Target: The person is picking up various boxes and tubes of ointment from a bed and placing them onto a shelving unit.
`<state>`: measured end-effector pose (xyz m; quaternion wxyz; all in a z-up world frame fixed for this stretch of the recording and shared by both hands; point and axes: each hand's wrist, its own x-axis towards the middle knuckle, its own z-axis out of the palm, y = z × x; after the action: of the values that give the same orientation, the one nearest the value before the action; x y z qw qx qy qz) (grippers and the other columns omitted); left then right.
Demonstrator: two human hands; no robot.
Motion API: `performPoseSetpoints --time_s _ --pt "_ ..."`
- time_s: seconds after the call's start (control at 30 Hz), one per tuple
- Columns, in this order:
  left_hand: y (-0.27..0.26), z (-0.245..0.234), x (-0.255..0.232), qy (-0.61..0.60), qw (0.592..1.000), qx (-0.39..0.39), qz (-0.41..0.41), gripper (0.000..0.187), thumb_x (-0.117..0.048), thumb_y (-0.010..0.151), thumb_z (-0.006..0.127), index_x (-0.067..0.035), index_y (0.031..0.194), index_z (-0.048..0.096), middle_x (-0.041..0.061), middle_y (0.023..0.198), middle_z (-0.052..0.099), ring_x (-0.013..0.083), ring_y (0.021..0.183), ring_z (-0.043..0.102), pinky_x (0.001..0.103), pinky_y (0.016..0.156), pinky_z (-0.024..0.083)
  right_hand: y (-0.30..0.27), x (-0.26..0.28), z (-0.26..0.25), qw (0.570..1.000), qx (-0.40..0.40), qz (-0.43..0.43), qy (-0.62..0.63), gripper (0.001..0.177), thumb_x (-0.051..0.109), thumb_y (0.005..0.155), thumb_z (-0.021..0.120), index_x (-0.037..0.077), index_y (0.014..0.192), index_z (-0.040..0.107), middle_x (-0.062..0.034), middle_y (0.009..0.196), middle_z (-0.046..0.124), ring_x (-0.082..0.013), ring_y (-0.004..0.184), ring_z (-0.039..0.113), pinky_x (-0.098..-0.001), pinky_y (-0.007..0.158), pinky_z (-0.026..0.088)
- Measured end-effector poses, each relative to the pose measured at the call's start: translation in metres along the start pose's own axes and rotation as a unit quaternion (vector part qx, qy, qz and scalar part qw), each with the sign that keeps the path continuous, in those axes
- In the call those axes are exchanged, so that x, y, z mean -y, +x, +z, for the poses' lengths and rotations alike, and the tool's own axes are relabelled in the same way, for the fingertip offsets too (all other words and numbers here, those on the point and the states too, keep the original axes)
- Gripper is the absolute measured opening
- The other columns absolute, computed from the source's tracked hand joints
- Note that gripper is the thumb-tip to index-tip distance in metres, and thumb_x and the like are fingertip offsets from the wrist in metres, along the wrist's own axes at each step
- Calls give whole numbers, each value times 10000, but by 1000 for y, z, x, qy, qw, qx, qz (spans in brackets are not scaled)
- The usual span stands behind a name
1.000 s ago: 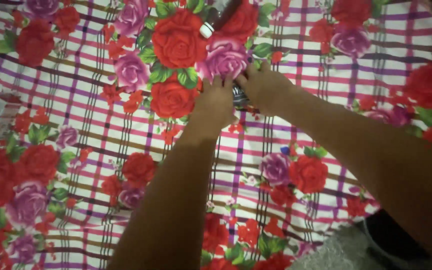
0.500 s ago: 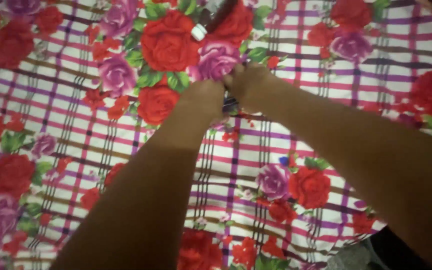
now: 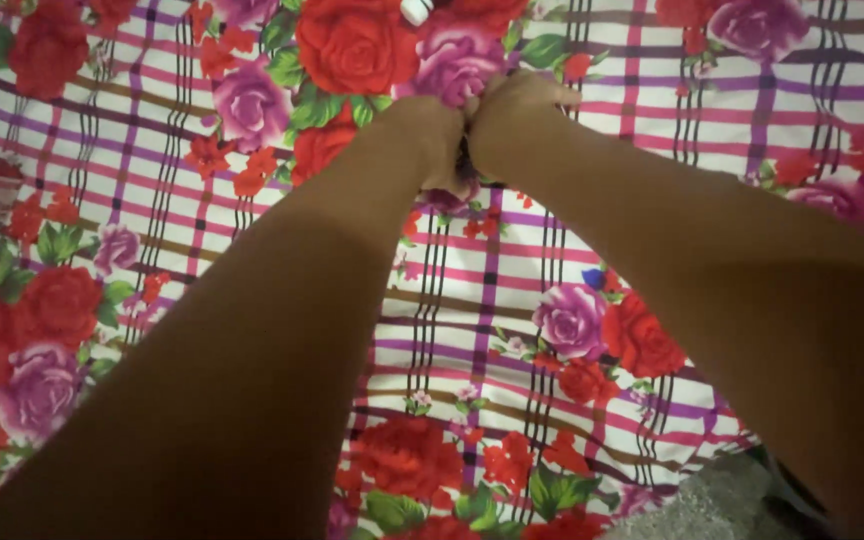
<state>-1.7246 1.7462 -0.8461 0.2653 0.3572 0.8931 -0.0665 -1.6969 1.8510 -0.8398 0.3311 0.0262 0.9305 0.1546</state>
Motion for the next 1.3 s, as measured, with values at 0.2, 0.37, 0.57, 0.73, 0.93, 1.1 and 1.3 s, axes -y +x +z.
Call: performPoseSetpoints --time_s 0.2,0.37,0.57,0.73,0.93,1.1,1.3 --pt "8 31 8 -94 989 -107 -26 682 -406 563 978 -180 1150 715 114 1055 744 320 982 705 468 847 561 8 -20 -8 999 -41 19 20 952 465 799 858 196 1584 390 -149 1518 471 -455 1329 532 -646 943 538" --pt "9 28 5 -60 997 -52 -21 679 -435 575 970 -177 1157 734 112 1100 747 320 1021 709 466 878 568 2 -20 18 999 -23 5 29 920 480 822 829 179 1576 396 -165 1512 475 -458 1316 539 -656 919 543" --pt "6 14 20 -29 998 -36 -45 680 -485 596 955 -171 1169 768 109 1177 751 319 1090 716 461 932 579 11 -4 17 999 -50 -5 -13 880 500 853 789 157 1566 404 -187 1505 480 -463 1298 549 -670 888 550" --pt "19 27 5 -21 995 -83 -54 701 -473 566 969 -128 1145 774 107 1183 739 313 1089 716 463 896 605 2 -1 10 997 -59 3 -48 854 515 876 759 140 1558 409 -204 1500 484 -466 1285 556 -681 864 555" --pt "16 36 5 -54 992 -114 -32 654 -487 588 965 -112 1082 756 109 1102 753 311 1037 722 457 886 588 4 9 12 998 -13 17 -63 1014 494 808 847 135 1606 335 -148 1532 480 -444 1274 600 -641 890 562" --pt "11 40 5 -67 991 -106 -43 632 -480 580 947 -134 1078 770 115 1099 746 313 1038 716 451 899 584 4 19 23 996 -44 -22 -73 813 426 858 794 138 1530 440 -154 1476 533 -428 1237 606 -649 837 582" --pt "13 24 14 -54 990 -127 22 824 -489 495 984 -168 1197 695 154 1051 728 350 996 690 483 875 547 28 3 22 997 -35 -15 -74 536 424 946 700 135 1397 663 -132 1416 635 -434 1162 683 -643 778 612"
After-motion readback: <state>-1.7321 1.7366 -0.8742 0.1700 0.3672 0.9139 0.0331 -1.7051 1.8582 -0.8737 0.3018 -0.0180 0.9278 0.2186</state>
